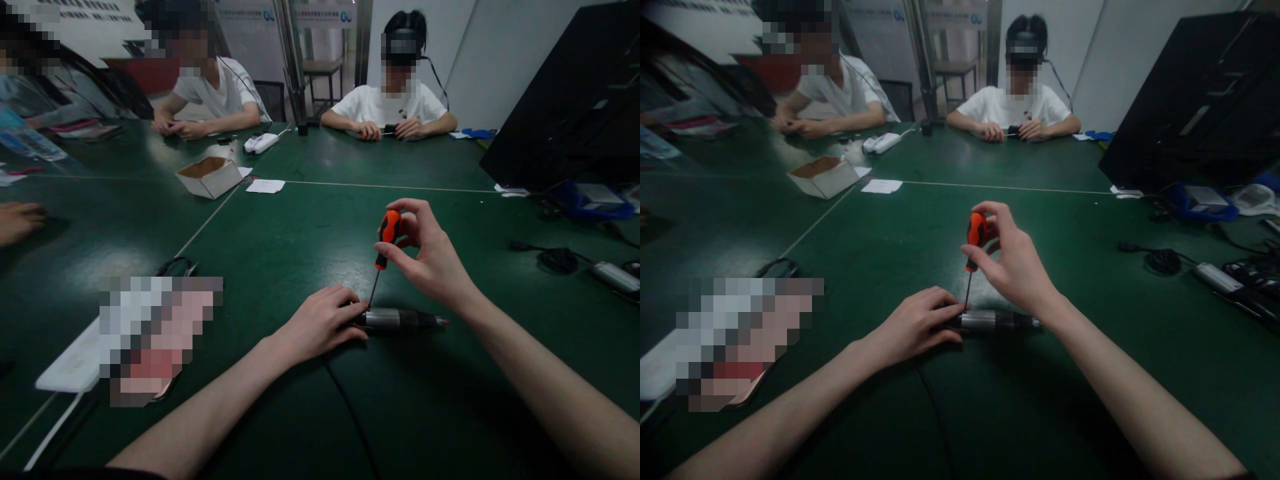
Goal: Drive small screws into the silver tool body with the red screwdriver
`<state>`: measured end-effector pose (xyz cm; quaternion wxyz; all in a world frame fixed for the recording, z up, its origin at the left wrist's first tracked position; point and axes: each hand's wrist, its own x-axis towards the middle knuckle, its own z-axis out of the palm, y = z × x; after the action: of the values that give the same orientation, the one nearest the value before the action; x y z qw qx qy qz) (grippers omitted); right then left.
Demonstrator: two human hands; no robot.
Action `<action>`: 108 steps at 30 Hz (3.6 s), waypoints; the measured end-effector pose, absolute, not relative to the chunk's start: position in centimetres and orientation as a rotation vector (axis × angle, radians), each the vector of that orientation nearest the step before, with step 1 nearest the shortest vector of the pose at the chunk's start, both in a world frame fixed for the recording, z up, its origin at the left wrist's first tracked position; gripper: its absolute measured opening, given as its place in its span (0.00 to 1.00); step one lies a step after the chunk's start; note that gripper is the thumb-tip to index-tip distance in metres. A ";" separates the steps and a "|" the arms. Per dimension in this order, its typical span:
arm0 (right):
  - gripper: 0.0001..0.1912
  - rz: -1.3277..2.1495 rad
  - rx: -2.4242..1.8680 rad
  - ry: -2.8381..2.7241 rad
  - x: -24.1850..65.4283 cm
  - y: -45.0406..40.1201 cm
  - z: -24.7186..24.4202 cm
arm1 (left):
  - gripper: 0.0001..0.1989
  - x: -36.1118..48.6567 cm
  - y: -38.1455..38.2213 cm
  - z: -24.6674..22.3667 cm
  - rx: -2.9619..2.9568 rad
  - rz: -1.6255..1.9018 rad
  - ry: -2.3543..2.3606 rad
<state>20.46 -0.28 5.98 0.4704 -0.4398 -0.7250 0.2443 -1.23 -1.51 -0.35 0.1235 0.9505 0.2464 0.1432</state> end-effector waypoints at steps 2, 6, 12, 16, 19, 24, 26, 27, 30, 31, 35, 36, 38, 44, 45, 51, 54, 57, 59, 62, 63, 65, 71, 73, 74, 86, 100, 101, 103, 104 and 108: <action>0.23 0.604 -1.081 -1.787 20.5 -0.2 6.1 | 0.19 -1.2 -1.5 -0.3 2.776 0.422 0.721; 0.22 0.704 -1.072 -1.776 20.5 0.2 5.9 | 0.19 -1.2 -1.5 -0.4 2.776 0.428 0.715; 0.27 0.804 -1.042 -1.681 20.1 1.7 4.6 | 0.19 -1.1 -1.4 -0.4 2.733 0.432 0.723; 0.27 0.831 -1.041 -1.624 19.8 2.5 3.9 | 0.21 -1.1 -1.3 -0.3 2.709 0.478 0.729; 0.26 0.898 -1.014 -1.615 19.9 2.9 3.6 | 0.21 -1.1 -1.4 -0.3 2.690 0.477 0.745; 0.24 0.926 -0.984 -1.599 20.4 3.4 3.6 | 0.20 -1.1 -1.4 -0.4 2.690 0.471 0.773; 0.24 0.939 -0.984 -1.592 20.5 3.6 3.5 | 0.20 -1.1 -1.4 -0.3 2.693 0.452 0.784; 0.24 0.946 -0.985 -1.590 20.5 3.6 3.5 | 0.19 -1.1 -1.4 -0.3 2.694 0.443 0.788; 0.22 0.940 -1.003 -1.576 20.5 3.7 3.4 | 0.20 -1.0 -1.4 -0.1 2.694 0.429 0.794; 0.22 0.925 -1.014 -1.566 20.5 3.7 3.4 | 0.20 -1.0 -1.5 0.0 2.692 0.430 0.796; 0.24 0.845 -1.075 -1.508 20.6 3.8 3.3 | 0.19 -1.1 -1.5 0.1 2.676 0.430 0.794; 0.25 0.830 -1.086 -1.497 20.7 3.8 3.3 | 0.19 -1.1 -1.5 0.1 2.674 0.429 0.793; 0.25 0.819 -1.098 -1.485 20.7 3.9 3.2 | 0.19 -1.1 -1.5 0.2 2.676 0.426 0.793; 0.24 0.870 -1.061 -1.512 20.8 3.9 3.1 | 0.19 -1.1 -1.6 0.3 2.671 0.418 0.790; 0.23 0.876 -1.054 -1.520 20.8 3.9 3.2 | 0.19 -1.1 -1.6 0.3 2.669 0.417 0.789; 0.21 0.893 -1.033 -1.580 20.8 3.8 3.6 | 0.19 -1.2 -1.5 0.0 2.671 0.422 0.793; 0.22 0.920 -1.027 -1.613 20.7 3.7 3.9 | 0.19 -1.2 -1.5 -0.1 2.673 0.423 0.793; 0.23 0.903 -1.036 -1.598 20.7 3.6 3.9 | 0.19 -1.2 -1.4 -0.2 2.673 0.435 0.781; 0.24 0.862 -1.058 -1.561 20.7 3.5 3.9 | 0.18 -1.3 -1.4 -0.2 2.672 0.433 0.778; 0.24 0.815 -1.086 -1.532 20.7 3.4 3.8 | 0.18 -1.2 -1.4 -0.1 2.664 0.425 0.784; 0.24 0.811 -1.090 -1.534 20.6 3.4 3.8 | 0.19 -1.2 -1.4 -0.1 2.661 0.424 0.786; 0.24 0.810 -1.089 -1.549 20.6 3.3 3.9 | 0.19 -1.2 -1.5 0.0 2.656 0.426 0.786; 0.19 0.796 -1.075 -1.633 20.8 3.2 4.0 | 0.19 -1.2 -1.5 0.0 2.663 0.399 0.790; 0.18 0.792 -1.075 -1.655 20.8 3.2 4.1 | 0.19 -1.2 -1.5 0.0 2.660 0.404 0.794; 0.18 0.797 -1.072 -1.665 20.8 3.2 4.1 | 0.19 -1.2 -1.5 -0.1 2.657 0.403 0.794; 0.22 0.788 -1.075 -1.555 20.6 3.4 3.7 | 0.19 -1.2 -1.4 -0.2 2.667 0.416 0.776; 0.19 0.875 -1.054 -1.539 20.8 3.7 3.9 | 0.20 -1.2 -1.4 -0.1 2.666 0.409 0.785; 0.20 0.868 -1.061 -1.517 20.8 3.7 3.8 | 0.20 -1.2 -1.4 -0.1 2.668 0.411 0.785; 0.21 0.854 -1.067 -1.488 20.9 3.7 3.7 | 0.20 -1.2 -1.4 0.0 2.670 0.416 0.785; 0.21 0.847 -1.067 -1.483 20.9 3.7 3.7 | 0.20 -1.2 -1.4 0.0 2.669 0.414 0.785; 0.17 0.819 -1.061 -1.493 20.9 3.7 3.7 | 0.19 -1.2 -1.3 -0.1 2.659 0.408 0.785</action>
<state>20.86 3.68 3.73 0.5378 -0.4458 -0.6275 0.3441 -1.24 -1.33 -0.11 0.1688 0.9352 0.2761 0.1436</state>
